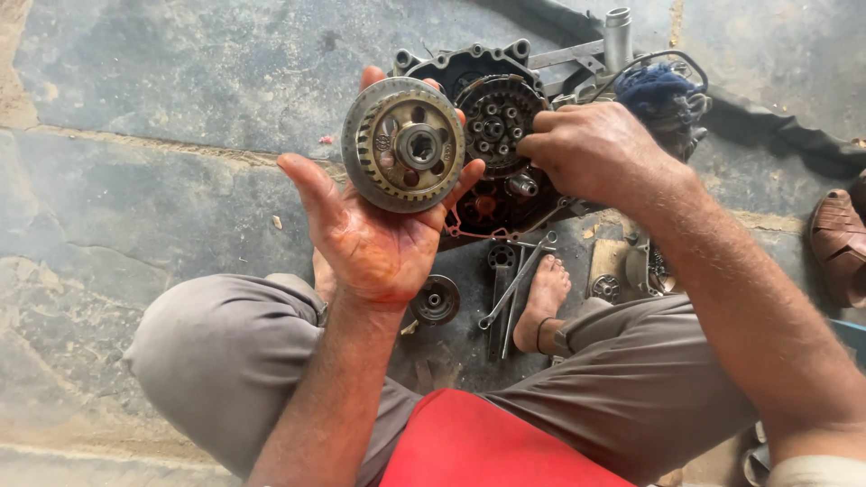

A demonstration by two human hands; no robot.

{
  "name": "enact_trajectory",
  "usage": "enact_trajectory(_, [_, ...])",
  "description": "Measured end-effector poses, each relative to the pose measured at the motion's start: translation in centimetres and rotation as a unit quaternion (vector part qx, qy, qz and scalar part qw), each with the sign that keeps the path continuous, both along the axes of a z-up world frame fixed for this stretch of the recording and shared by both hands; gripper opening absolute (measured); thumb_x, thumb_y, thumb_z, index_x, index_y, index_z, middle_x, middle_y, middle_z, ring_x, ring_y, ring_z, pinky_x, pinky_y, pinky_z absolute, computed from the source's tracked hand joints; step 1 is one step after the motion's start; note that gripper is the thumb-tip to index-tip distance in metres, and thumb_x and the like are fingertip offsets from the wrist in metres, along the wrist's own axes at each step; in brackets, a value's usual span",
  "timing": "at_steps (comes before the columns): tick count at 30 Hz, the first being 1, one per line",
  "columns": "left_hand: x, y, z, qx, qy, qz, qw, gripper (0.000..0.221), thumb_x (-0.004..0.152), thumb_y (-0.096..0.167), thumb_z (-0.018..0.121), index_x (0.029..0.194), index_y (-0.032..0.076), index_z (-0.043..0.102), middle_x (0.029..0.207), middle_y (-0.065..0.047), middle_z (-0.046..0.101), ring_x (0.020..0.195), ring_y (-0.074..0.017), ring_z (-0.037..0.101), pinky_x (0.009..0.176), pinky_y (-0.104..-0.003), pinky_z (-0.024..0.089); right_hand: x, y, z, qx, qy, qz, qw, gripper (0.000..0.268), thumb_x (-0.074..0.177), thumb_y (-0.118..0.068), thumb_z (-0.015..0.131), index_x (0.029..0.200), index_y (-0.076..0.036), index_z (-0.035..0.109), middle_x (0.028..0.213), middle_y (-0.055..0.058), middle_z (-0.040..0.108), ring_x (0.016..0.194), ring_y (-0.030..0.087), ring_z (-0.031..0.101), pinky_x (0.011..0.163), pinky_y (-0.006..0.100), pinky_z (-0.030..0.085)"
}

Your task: The person disassembles a motorcycle clutch assembly by hand, removing the plates and hub from the engine case. They then inspect the components before reassembling the clutch parts back into the housing and tightening the bolts.

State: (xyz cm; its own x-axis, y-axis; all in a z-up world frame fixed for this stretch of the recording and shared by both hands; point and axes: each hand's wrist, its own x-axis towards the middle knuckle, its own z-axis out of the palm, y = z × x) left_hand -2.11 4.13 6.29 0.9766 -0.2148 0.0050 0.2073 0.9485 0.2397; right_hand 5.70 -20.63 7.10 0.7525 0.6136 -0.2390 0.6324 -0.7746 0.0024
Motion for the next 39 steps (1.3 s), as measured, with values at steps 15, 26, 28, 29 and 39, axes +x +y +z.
enact_trajectory(15, [0.4,1.6,0.2,0.033,-0.014,0.049,0.998,0.099,0.096,0.084,0.045,0.169,0.022,0.025,0.157,-0.018,0.047,0.14,-0.0333,0.055,0.112,-0.065,0.052,-1.2,-0.5,0.2,0.001,-0.131,0.055,0.99,0.032,0.079,-0.016,0.08,0.11,-0.022,0.081,0.125,0.005,0.066,0.103,0.02,0.064,0.088,0.033,0.058])
enact_trajectory(26, [0.4,1.5,0.5,0.032,-0.013,0.053,0.998,0.098,0.095,0.083,0.046,0.168,0.021,0.026,0.156,-0.017,0.048,0.141,-0.0327,0.054,0.111,-0.064,0.052,-1.8,-1.7,-2.0,-0.049,-0.195,0.134,0.97,0.029,0.085,-0.027,0.079,0.112,-0.017,0.078,0.111,0.002,0.067,0.092,0.015,0.064,0.08,0.029,0.059])
enact_trajectory(28, [0.4,1.5,0.4,0.029,-0.013,0.054,0.998,0.098,0.094,0.082,0.046,0.168,0.021,0.026,0.155,-0.016,0.049,0.141,-0.0321,0.054,0.111,-0.064,0.052,-2.1,-1.7,-2.0,-0.052,-0.218,0.151,0.963,0.03,0.083,-0.028,0.078,0.111,-0.016,0.078,0.11,0.0,0.068,0.091,0.014,0.065,0.078,0.028,0.059])
enact_trajectory(29, [0.4,1.5,0.4,0.028,-0.01,0.053,0.998,0.098,0.094,0.081,0.046,0.169,0.021,0.026,0.155,-0.016,0.049,0.14,-0.0315,0.055,0.111,-0.064,0.051,-2.1,-1.9,-2.1,-0.032,-0.219,0.154,0.963,0.027,0.084,-0.027,0.078,0.108,-0.015,0.078,0.111,0.0,0.069,0.089,0.014,0.065,0.079,0.029,0.059])
enact_trajectory(39, [0.9,0.6,-0.6,0.045,0.009,0.052,0.998,0.102,0.091,0.08,0.049,0.171,0.022,0.026,0.155,-0.014,0.052,0.143,-0.0338,0.055,0.113,-0.063,0.051,-2.5,-4.6,-3.6,0.355,-0.289,0.035,0.888,0.005,0.107,-0.007,0.074,0.109,-0.003,0.077,0.1,0.014,0.078,0.089,0.02,0.074,0.074,0.036,0.062])
